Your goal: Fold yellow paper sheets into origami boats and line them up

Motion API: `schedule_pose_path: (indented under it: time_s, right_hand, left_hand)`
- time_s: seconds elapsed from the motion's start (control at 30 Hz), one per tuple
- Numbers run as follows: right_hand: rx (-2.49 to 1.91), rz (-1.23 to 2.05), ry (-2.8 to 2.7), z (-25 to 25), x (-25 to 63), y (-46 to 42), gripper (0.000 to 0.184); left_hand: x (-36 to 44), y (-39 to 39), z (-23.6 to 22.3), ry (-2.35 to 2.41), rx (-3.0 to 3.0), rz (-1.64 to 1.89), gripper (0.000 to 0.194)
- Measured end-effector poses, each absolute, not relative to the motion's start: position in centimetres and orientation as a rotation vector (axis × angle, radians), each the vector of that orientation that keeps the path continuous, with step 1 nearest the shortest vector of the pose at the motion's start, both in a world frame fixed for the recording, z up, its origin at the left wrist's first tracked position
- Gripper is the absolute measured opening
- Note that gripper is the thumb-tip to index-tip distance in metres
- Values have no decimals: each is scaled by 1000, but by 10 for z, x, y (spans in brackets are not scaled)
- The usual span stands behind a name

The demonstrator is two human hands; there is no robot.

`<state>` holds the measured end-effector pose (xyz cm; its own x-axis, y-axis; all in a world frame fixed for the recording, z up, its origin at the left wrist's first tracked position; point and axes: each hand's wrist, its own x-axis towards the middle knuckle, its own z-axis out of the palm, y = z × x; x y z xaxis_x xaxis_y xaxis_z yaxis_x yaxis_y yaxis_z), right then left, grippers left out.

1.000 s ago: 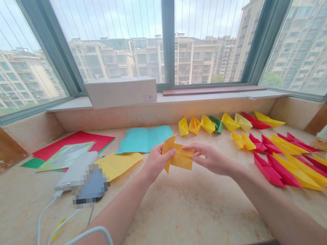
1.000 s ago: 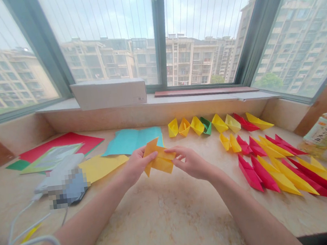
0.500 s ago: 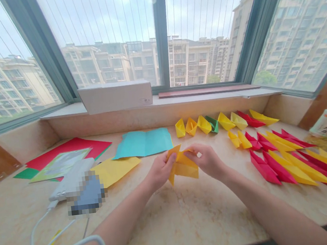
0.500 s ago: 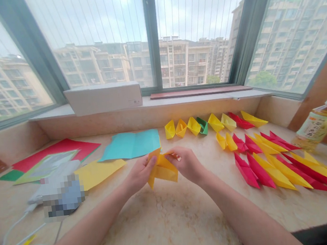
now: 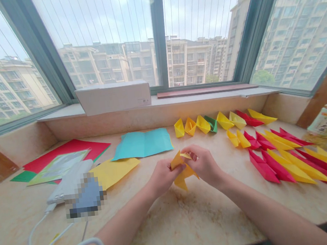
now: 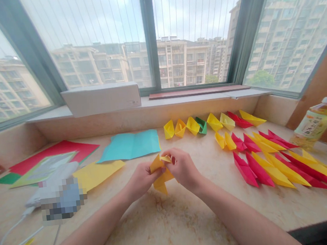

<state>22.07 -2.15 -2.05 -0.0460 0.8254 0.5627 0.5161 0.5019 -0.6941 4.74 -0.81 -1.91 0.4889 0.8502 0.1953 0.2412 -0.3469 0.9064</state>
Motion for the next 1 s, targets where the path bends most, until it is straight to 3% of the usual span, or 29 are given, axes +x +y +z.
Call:
schedule_pose_path:
  time_s: [0.2,0.47,0.8,1.0]
  right_hand:
    - [-1147,498,-1589,-18,218,-23,38]
    - [-1045,512,-1636,-23,218,-20,27]
    - [-979,423,-1809,-33,217,-22,41]
    - [-996,315,-1878,-36,219,-22,49]
  left_hand:
    - [46,-1,-19,928,1474,1032,41]
    - [45,2,-21,937,1283,1140,43]
    - [52,-6,-20,902,1441,1108,30]
    - [56,-8,-21,865,1424,1032,31]
